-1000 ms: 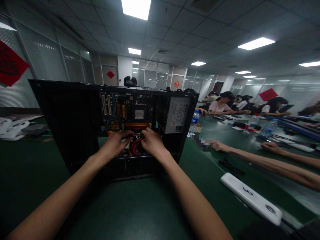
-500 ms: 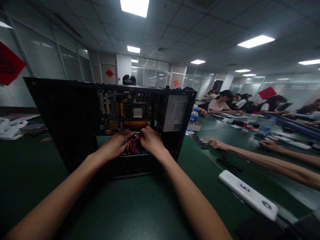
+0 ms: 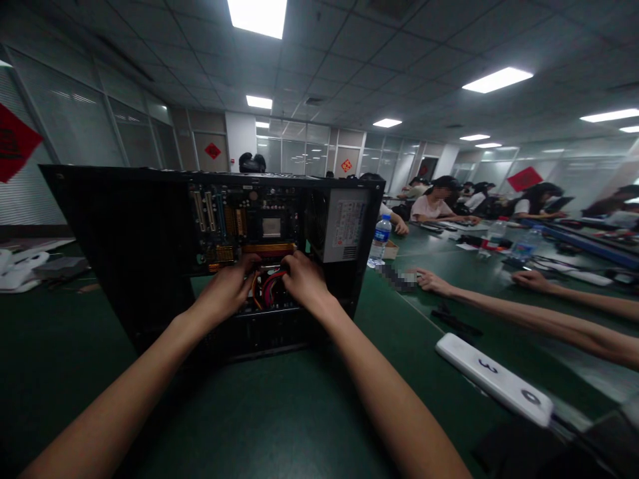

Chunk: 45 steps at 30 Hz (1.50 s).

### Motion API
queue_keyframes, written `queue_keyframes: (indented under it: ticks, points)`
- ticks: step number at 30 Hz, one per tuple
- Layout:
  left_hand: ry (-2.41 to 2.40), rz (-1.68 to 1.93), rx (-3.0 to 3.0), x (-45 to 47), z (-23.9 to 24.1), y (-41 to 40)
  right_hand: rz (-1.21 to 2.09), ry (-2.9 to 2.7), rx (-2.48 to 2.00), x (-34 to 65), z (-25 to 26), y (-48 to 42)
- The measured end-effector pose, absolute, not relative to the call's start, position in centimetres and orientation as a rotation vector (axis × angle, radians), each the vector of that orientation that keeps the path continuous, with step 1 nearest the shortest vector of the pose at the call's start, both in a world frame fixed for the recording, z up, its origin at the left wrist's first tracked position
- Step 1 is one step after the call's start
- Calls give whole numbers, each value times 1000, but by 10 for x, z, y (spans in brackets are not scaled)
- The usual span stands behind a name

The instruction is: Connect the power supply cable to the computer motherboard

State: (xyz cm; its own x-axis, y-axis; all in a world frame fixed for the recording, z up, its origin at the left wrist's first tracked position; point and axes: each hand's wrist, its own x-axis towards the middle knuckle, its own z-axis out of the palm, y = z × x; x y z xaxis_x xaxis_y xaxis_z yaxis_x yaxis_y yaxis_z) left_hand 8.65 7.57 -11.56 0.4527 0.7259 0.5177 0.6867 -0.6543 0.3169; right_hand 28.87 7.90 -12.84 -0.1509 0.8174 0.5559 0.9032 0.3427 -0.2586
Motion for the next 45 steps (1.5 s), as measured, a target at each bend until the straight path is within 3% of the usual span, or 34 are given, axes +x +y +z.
queue_keyframes:
  ticks: [6,16,23,45]
  points:
    - [1239,1065,2644,79,-118,84,-179,-2016,-1509,307,-128,83]
    - [1181,564,3023,101,-102,123,-155,-2088,-1530,305,-125,82]
    - [1402,721,2738,98,-116,124,-168,-2137,-1479,304,-125,78]
    - [1680,429,2916,111,-103,106,-157,-2164,-1487,304,-123,76]
